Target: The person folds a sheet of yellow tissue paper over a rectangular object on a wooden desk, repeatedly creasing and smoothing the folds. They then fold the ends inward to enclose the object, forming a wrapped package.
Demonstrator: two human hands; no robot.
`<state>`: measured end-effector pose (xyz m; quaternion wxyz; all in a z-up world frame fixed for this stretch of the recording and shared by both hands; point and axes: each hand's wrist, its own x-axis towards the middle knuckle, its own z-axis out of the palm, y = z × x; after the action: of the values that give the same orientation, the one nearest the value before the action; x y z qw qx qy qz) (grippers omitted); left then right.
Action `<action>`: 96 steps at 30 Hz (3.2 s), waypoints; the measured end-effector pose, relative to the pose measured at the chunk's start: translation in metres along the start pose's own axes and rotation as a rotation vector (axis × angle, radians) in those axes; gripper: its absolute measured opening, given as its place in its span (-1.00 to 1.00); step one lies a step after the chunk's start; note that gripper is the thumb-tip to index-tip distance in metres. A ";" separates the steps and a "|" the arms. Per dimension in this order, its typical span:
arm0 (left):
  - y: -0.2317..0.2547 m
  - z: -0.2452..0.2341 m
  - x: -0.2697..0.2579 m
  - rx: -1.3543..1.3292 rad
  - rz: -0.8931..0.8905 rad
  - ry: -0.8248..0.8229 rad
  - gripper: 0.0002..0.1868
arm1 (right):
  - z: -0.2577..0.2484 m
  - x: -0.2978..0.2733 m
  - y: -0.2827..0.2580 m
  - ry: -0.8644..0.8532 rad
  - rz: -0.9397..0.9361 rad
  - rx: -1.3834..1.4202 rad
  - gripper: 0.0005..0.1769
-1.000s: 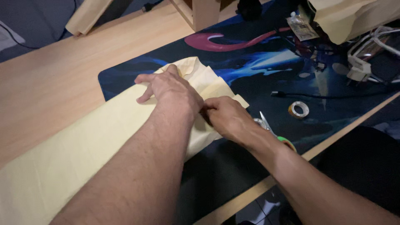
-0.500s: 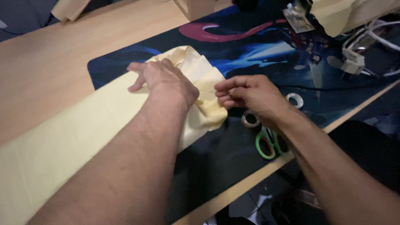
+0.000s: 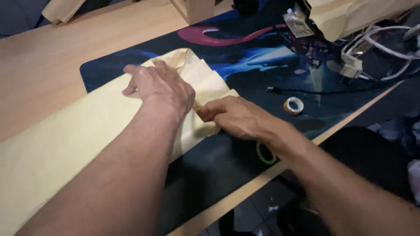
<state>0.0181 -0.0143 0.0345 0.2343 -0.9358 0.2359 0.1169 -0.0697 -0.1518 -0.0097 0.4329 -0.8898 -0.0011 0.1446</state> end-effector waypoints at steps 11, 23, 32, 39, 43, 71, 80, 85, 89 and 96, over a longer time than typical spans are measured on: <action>-0.009 0.061 -0.062 -0.610 0.130 0.613 -0.42 | -0.004 0.004 0.006 -0.114 -0.058 -0.002 -0.69; 0.014 0.061 -0.070 -0.484 0.162 0.419 -0.44 | -0.017 0.011 0.006 -0.020 0.052 -0.257 -0.78; 0.031 0.053 -0.066 -0.395 0.095 0.378 -0.58 | -0.021 0.003 0.014 0.119 0.222 -0.218 -0.76; 0.032 0.051 -0.066 -0.418 0.076 0.335 -0.59 | -0.017 0.000 0.017 0.254 0.172 -0.100 -0.59; 0.032 0.056 -0.064 -0.458 0.058 0.395 -0.21 | -0.010 0.010 0.016 0.319 0.246 -0.071 -0.65; -0.106 0.160 -0.182 -1.168 -0.959 0.399 -0.09 | 0.193 0.036 -0.158 0.138 -0.565 -0.449 -0.45; -0.142 0.194 -0.191 -1.464 -0.839 0.387 -0.16 | 0.222 0.033 -0.197 0.058 -0.341 -0.684 -0.42; -0.167 0.212 -0.191 -1.807 -0.874 0.181 -0.31 | 0.246 0.026 -0.231 0.002 -0.328 -0.654 -0.47; -0.177 0.242 -0.191 -1.899 -0.779 0.365 -0.35 | 0.262 0.034 -0.245 0.046 -0.186 -0.680 -0.23; -0.213 0.283 -0.242 -1.491 -1.155 0.423 -0.59 | 0.291 0.043 -0.241 0.136 -0.150 -0.820 0.00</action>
<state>-0.1156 0.3845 -0.0482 -0.4457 -0.8177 -0.3580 -0.0675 -0.0743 0.2280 -0.0046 0.0517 -0.9933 -0.0948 0.0413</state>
